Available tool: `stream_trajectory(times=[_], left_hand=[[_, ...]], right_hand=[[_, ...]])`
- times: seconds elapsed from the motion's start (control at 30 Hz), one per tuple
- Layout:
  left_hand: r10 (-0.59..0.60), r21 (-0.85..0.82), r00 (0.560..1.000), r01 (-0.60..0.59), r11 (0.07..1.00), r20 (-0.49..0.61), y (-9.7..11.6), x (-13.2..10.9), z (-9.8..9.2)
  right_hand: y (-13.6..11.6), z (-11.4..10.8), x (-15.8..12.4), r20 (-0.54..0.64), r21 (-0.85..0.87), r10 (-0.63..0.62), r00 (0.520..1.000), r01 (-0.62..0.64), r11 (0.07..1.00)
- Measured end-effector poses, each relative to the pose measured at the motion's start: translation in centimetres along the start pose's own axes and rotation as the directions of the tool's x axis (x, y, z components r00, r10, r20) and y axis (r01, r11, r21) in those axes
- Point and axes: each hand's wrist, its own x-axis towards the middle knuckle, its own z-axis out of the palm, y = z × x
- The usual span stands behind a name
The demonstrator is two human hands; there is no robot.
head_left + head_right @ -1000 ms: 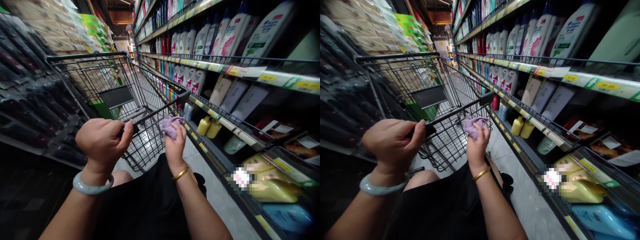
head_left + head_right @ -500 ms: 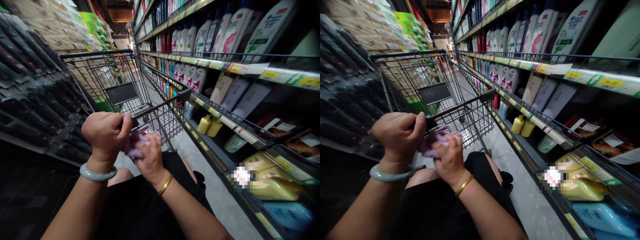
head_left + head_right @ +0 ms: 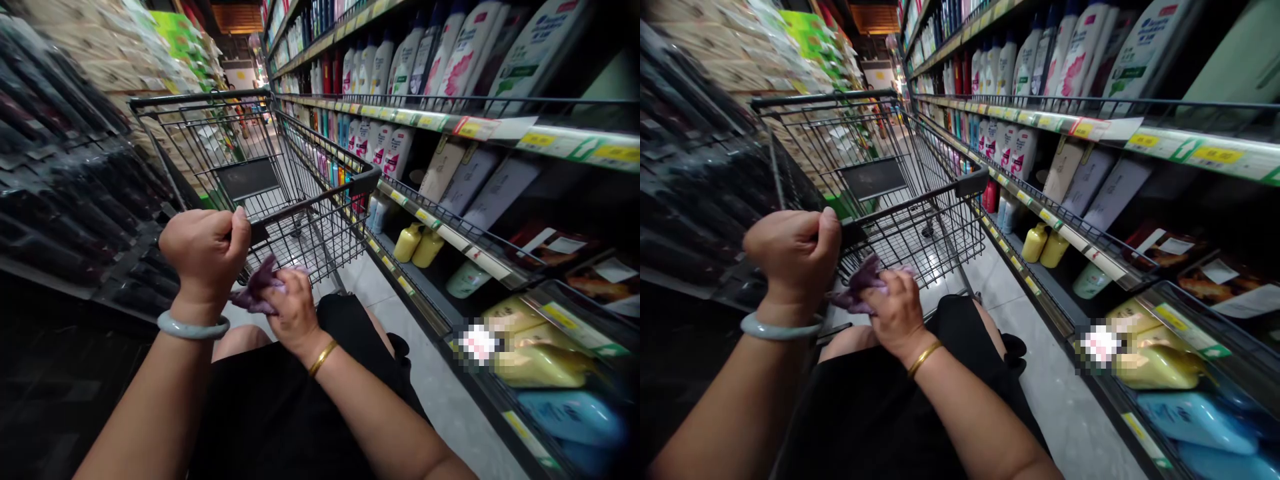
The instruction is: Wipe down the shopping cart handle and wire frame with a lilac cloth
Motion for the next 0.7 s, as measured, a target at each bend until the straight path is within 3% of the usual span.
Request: stream_trajectory(times=[0.1,0.17,0.23,0.3,0.37,0.43,0.47,0.5,0.57,0.63,0.7], left_hand=[[0.007,-0.018,1.000,-0.007,1.000,0.018,-0.3,0.0,0.0],[0.001,-0.038,1.000,-0.001,0.999,0.004,-0.5,0.0,0.1],[-0.015,-0.046,1.000,0.014,0.999,-0.015,-0.5,0.0,0.3],[-0.031,-0.040,0.999,0.031,0.999,-0.006,-0.4,0.1,0.3],[-0.029,-0.027,1.000,0.029,0.999,0.001,-0.5,0.1,0.3],[-0.016,-0.022,1.000,0.016,1.000,0.011,-0.7,0.1,0.1],[-0.010,-0.026,1.000,0.010,1.000,0.013,-0.8,0.1,0.0],[-0.003,-0.032,1.000,0.004,0.999,0.018,-1.0,0.0,-0.1],[0.001,-0.041,1.000,-0.001,0.999,0.013,-1.3,-0.1,-0.2],[-0.020,-0.046,1.000,0.020,0.999,0.016,-1.5,-0.1,-0.2],[-0.057,-0.052,0.998,0.059,0.997,0.027,-1.6,-0.2,-0.1]], right_hand=[[2.2,-1.0,0.9,-0.121,0.097,0.204,0.971,-0.193,0.976],[4.1,-1.7,1.6,-0.253,0.168,0.376,0.891,-0.342,0.925],[4.6,-1.7,1.5,-0.325,0.170,0.442,0.836,-0.408,0.897],[3.4,-1.0,0.8,-0.262,0.096,0.377,0.888,-0.365,0.926],[1.6,-0.3,-0.2,-0.067,0.011,0.198,0.978,-0.197,0.980],[0.7,-0.2,-0.6,0.094,-0.020,0.014,0.995,-0.012,1.000],[0.8,-0.4,-0.5,0.112,-0.026,-0.033,0.993,0.036,0.999],[1.4,-0.9,-0.3,0.086,-0.035,-0.035,0.996,0.038,0.999],[3.2,-1.9,0.5,-0.046,-0.059,0.071,0.996,-0.074,0.996],[4.6,-2.5,1.0,-0.197,-0.078,0.232,0.953,-0.251,0.965],[4.7,-2.2,0.9,-0.256,-0.077,0.314,0.914,-0.343,0.936]])
